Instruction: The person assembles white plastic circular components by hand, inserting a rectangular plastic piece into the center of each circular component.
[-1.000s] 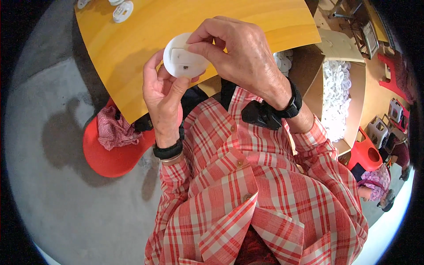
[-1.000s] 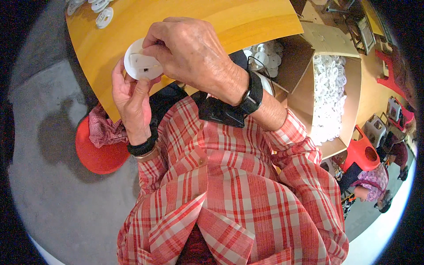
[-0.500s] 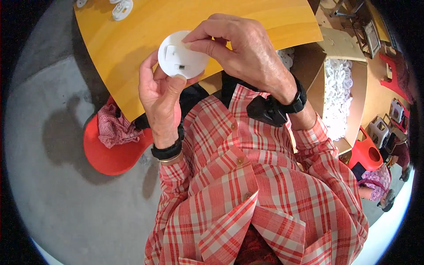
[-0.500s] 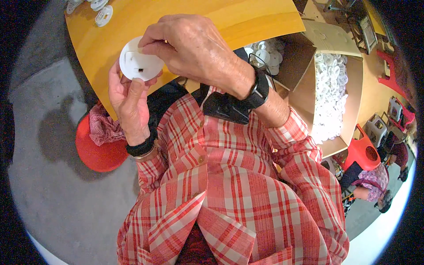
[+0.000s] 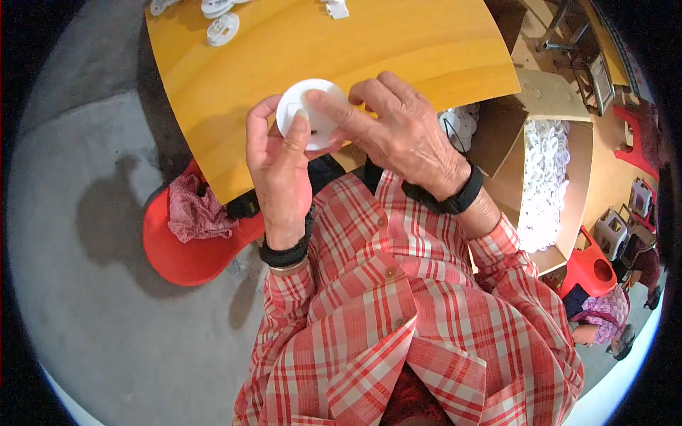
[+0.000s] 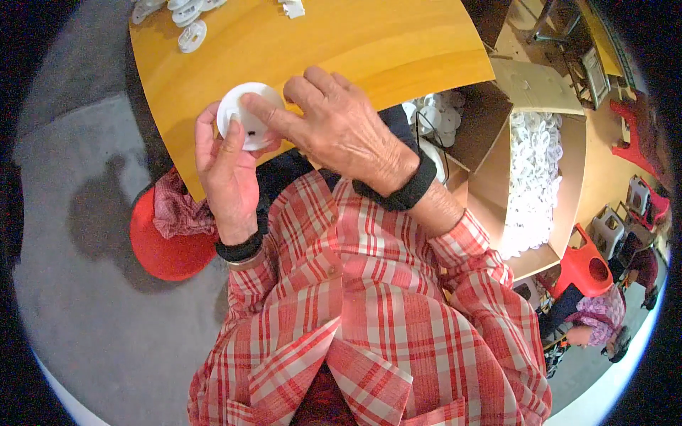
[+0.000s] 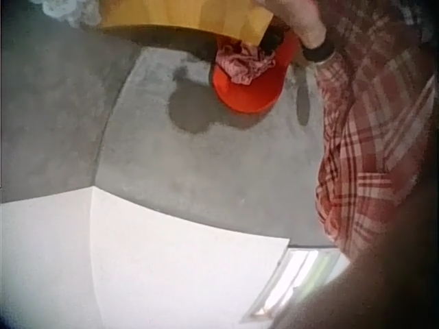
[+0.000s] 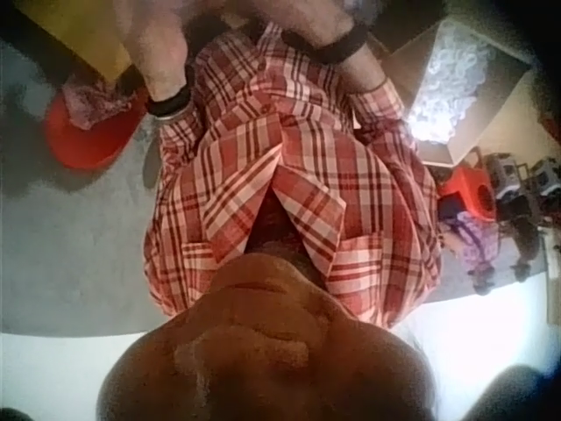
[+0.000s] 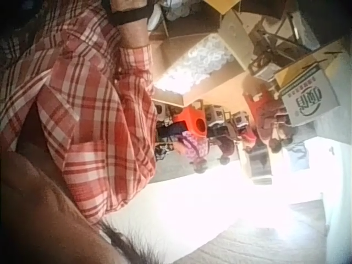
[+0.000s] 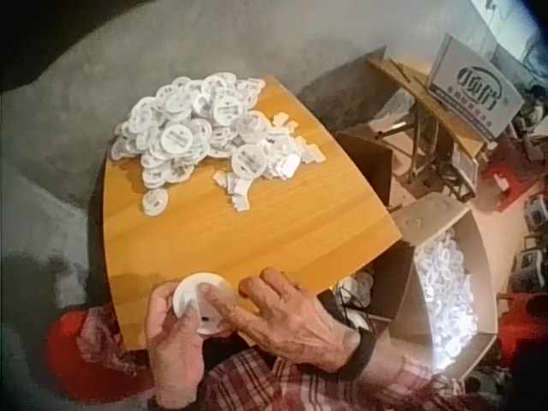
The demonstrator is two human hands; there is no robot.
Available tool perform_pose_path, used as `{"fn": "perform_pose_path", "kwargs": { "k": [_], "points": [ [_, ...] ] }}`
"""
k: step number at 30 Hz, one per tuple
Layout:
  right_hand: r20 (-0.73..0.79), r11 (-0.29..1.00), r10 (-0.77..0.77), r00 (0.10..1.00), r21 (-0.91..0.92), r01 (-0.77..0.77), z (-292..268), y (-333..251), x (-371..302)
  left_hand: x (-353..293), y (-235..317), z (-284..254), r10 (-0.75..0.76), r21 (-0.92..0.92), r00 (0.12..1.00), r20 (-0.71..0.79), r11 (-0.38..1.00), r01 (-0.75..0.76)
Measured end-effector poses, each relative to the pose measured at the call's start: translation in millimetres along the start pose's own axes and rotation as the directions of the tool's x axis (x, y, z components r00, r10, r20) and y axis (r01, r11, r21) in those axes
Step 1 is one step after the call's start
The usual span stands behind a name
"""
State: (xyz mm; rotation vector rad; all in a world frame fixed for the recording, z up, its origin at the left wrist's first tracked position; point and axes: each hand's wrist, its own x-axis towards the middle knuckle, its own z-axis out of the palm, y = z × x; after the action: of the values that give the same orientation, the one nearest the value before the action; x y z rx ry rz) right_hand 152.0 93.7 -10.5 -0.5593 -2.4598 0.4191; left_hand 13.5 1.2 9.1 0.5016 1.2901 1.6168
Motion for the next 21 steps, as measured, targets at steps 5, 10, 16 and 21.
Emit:
{"fn": "perform_pose_path", "kwargs": {
  "k": [5, 10, 16, 21],
  "points": [
    [0.041, 0.741, 0.303, 0.952, 0.618, -0.263, 6, -3, -1, 6, -5, 6, 0.067, 0.096, 0.997, -0.034, 0.993, -0.063],
    [0.145, 0.645, 0.386, 0.911, 0.664, -0.378, 10, -4, 3, 5, -4, 8, 0.075, 0.150, 0.996, -0.054, 0.986, -0.066],
    [0.064, 0.710, 0.368, 0.928, 0.625, -0.325, 17, -8, 2, 9, -10, 9, 0.079, 0.140, 0.990, -0.115, 0.988, -0.062],
    [0.072, 0.697, 0.379, 0.923, 0.634, -0.336, 14, -11, 4, 11, -11, 12, 0.114, 0.197, 0.978, -0.174, 0.977, -0.079]
  ]
}}
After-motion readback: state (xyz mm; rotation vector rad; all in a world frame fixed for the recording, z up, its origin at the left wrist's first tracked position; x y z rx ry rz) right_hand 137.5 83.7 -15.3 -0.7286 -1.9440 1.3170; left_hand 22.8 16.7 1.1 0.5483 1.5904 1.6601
